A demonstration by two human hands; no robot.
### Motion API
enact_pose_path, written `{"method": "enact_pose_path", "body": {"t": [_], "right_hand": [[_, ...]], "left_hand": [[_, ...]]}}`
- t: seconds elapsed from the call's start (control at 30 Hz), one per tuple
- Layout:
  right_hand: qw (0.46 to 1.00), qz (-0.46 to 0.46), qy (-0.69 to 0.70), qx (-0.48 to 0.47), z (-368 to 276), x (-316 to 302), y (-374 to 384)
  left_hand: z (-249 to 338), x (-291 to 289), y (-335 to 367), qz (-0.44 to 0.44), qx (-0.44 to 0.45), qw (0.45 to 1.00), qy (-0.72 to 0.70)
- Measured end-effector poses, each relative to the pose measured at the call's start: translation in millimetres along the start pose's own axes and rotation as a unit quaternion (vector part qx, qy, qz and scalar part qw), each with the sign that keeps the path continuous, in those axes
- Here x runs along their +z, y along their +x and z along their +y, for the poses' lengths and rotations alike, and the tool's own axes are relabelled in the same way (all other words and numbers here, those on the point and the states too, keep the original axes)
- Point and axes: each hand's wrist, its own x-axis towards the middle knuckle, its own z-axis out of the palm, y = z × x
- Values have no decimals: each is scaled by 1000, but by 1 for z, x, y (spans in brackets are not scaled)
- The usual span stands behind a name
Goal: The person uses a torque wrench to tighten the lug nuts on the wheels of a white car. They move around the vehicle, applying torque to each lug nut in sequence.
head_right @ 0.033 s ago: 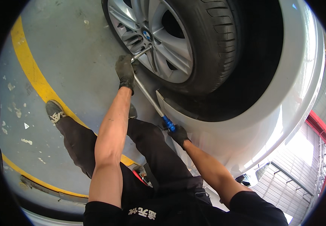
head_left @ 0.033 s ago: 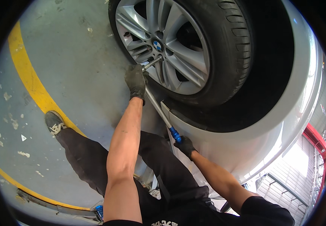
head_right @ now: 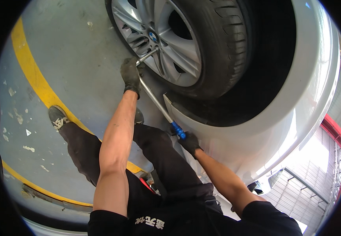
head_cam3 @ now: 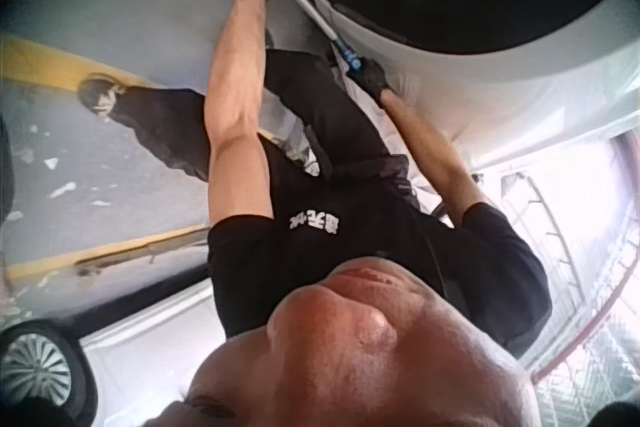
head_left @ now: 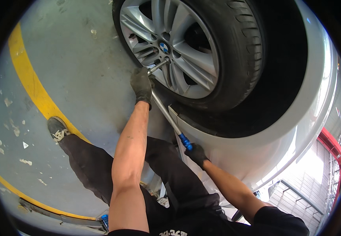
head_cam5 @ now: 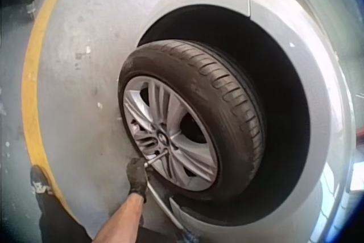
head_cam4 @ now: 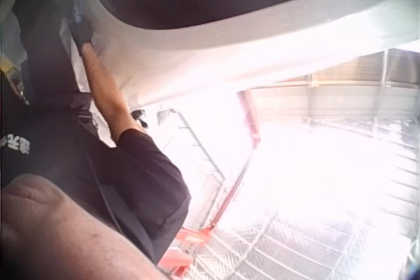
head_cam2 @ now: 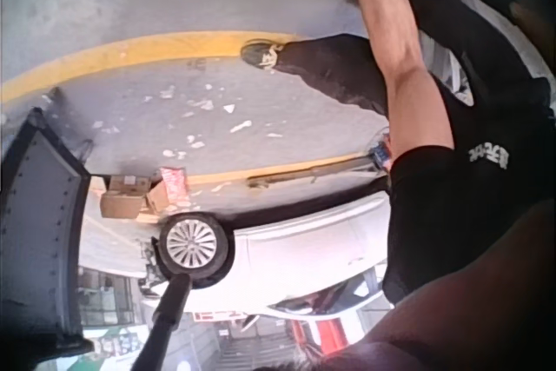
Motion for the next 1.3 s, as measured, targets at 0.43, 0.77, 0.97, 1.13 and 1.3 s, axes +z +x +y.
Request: {"method": "enact_pose_path", "body": {"t": [0.43, 0.77, 0.97, 1.13, 1.3], "right_hand": [[985, 116, -124, 5, -9, -56, -70], [964, 254, -69, -44, -12, -12, -42], [953, 293, 17, -81, -9, 13, -24], [952, 274, -73, -118, -18, -36, -53], [958, 164, -161, -170, -67, -137, -129]], "left_hand": [[-11, 4, -2, 55, -52, 997, 24], [6, -7, 1, 58, -32, 997, 33], [10, -13, 4, 22, -2, 998, 51], [-2, -20, 8, 13, -53, 999, -3], [24, -34, 17, -31, -136, 975, 172]]}}
